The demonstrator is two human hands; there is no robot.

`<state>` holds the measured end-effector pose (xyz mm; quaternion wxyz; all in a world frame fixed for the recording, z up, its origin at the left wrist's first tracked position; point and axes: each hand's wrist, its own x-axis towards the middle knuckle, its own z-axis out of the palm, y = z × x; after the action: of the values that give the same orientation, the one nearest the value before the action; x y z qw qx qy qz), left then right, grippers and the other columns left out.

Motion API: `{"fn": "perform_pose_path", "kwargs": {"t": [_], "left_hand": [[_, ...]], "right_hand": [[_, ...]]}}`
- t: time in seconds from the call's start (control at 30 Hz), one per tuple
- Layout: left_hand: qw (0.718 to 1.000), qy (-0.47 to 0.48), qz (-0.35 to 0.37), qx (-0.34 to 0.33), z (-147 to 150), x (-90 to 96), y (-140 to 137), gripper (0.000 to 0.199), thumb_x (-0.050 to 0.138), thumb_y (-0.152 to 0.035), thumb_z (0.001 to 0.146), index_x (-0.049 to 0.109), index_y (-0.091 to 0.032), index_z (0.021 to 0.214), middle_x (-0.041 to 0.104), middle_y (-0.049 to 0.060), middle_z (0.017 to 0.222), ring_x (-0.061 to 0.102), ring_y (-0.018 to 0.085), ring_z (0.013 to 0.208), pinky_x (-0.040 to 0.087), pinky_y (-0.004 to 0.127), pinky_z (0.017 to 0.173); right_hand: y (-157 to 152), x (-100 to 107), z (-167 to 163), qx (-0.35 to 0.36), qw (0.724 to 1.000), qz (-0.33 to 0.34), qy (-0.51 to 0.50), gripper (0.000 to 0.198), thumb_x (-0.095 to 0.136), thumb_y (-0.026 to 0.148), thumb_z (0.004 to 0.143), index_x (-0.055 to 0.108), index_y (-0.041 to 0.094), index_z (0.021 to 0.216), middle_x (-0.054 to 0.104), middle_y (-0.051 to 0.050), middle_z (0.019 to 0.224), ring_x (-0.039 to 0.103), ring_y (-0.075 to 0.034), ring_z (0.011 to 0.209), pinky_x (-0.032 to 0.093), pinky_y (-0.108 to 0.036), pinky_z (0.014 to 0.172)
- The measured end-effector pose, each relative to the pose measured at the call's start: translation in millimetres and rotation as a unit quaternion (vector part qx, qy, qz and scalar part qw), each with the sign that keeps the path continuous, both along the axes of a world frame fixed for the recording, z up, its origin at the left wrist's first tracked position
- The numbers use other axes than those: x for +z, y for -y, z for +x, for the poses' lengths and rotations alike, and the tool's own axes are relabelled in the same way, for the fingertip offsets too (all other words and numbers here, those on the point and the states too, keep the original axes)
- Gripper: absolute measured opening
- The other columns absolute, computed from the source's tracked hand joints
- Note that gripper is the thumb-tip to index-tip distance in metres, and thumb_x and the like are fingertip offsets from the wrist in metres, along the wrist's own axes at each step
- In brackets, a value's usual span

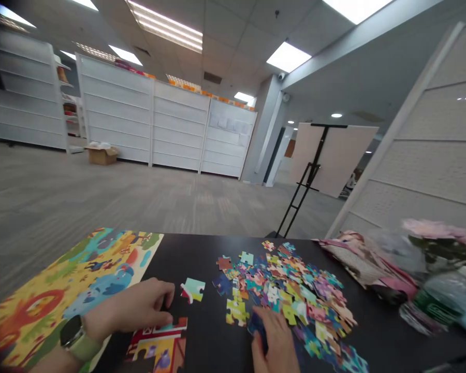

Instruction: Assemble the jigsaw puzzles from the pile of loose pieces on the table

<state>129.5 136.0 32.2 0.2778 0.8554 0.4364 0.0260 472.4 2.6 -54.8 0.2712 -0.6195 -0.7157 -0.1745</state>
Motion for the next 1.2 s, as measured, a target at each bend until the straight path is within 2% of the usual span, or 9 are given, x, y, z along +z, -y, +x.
{"fn": "perform_pose_path", "kwargs": {"t": [0.27, 0.37, 0.53, 0.63, 0.73, 0.83, 0.97, 1.07, 1.2], "left_hand": [[1.0, 0.009, -0.011, 0.005, 4, -9.2, -3, 0.012, 0.06, -0.035, 0.08, 0.06, -0.023, 0.081, 0.066, -0.003, 0.073, 0.061, 0.018, 0.066, 0.03, 0.026, 0.053], [1.0, 0.013, -0.015, 0.011, 4, -13.0, -3, 0.011, 0.06, -0.033, 0.081, 0.06, -0.022, 0.081, 0.067, -0.002, 0.074, 0.062, 0.019, 0.069, 0.031, 0.026, 0.054], [1.0, 0.007, -0.006, 0.018, 3, -19.4, -5, 0.011, 0.059, -0.033, 0.083, 0.061, -0.023, 0.082, 0.066, -0.001, 0.076, 0.062, 0.02, 0.071, 0.033, 0.026, 0.056], [1.0, 0.002, -0.003, 0.015, 4, -19.2, -4, 0.01, 0.059, -0.032, 0.083, 0.061, -0.022, 0.083, 0.067, -0.001, 0.078, 0.063, 0.02, 0.073, 0.034, 0.026, 0.057], [1.0, 0.001, -0.007, 0.014, 5, -19.4, -4, 0.01, 0.06, -0.032, 0.083, 0.061, -0.022, 0.083, 0.068, -0.001, 0.078, 0.063, 0.02, 0.073, 0.035, 0.026, 0.057], [1.0, 0.008, -0.002, 0.015, 4, -21.6, -5, 0.009, 0.06, -0.032, 0.082, 0.061, -0.023, 0.083, 0.067, -0.002, 0.077, 0.062, 0.019, 0.072, 0.035, 0.026, 0.057], [1.0, -0.003, 0.005, 0.024, 5, -20.7, -6, 0.01, 0.061, -0.032, 0.081, 0.063, -0.023, 0.085, 0.068, -0.001, 0.083, 0.062, 0.021, 0.079, 0.037, 0.027, 0.06], [0.999, -0.009, 0.0, 0.033, 5, -16.1, -5, 0.01, 0.06, -0.031, 0.082, 0.064, -0.024, 0.087, 0.068, 0.0, 0.086, 0.063, 0.021, 0.084, 0.038, 0.027, 0.064], [0.999, -0.018, -0.024, 0.04, 5, -11.6, -4, 0.009, 0.059, -0.025, 0.081, 0.064, -0.024, 0.087, 0.069, -0.001, 0.087, 0.063, 0.019, 0.08, 0.036, 0.026, 0.06]], "right_hand": [[4, 25, -20, 0.126, 0.985, -0.114, 0.006, 0.041, 0.062, 0.014, 0.078, 0.071, 0.031, 0.114, 0.073, -0.003, 0.121, 0.065, -0.026, 0.116, 0.054, -0.043, 0.098], [4, 17, -15, 0.058, 0.99, -0.129, -0.015, 0.042, 0.061, 0.015, 0.079, 0.07, 0.029, 0.118, 0.071, -0.005, 0.124, 0.064, -0.028, 0.118, 0.053, -0.046, 0.1], [-3, -13, 3, -0.093, 0.991, -0.077, -0.053, 0.039, 0.052, 0.02, 0.09, 0.066, 0.026, 0.126, 0.068, -0.01, 0.131, 0.061, -0.033, 0.123, 0.052, -0.051, 0.099], [-4, -16, 4, -0.102, 0.99, -0.059, -0.072, 0.035, 0.05, 0.027, 0.095, 0.065, 0.026, 0.127, 0.067, -0.01, 0.131, 0.06, -0.034, 0.124, 0.053, -0.051, 0.098], [-8, 4, -7, -0.06, 0.99, -0.085, -0.093, 0.032, 0.049, 0.027, 0.096, 0.068, 0.026, 0.121, 0.067, -0.01, 0.13, 0.06, -0.032, 0.123, 0.047, -0.055, 0.105], [-32, 36, -22, 0.01, 0.984, -0.126, -0.123, 0.035, 0.047, 0.021, 0.093, 0.067, 0.024, 0.122, 0.064, -0.011, 0.132, 0.055, -0.028, 0.128, 0.042, -0.05, 0.112], [-95, 64, -28, 0.064, 0.967, -0.201, -0.143, 0.049, 0.057, 0.016, 0.082, 0.063, 0.017, 0.13, 0.061, -0.014, 0.138, 0.047, -0.029, 0.136, 0.032, -0.048, 0.118], [-135, 63, -24, 0.094, 0.955, -0.239, -0.147, 0.056, 0.069, 0.018, 0.071, 0.066, 0.018, 0.127, 0.065, -0.012, 0.132, 0.052, -0.032, 0.13, 0.035, -0.048, 0.115], [-149, 53, -20, 0.119, 0.952, -0.234, -0.159, 0.036, 0.065, 0.018, 0.073, 0.072, 0.022, 0.108, 0.069, -0.008, 0.119, 0.061, -0.026, 0.115, 0.043, -0.041, 0.105]]}}
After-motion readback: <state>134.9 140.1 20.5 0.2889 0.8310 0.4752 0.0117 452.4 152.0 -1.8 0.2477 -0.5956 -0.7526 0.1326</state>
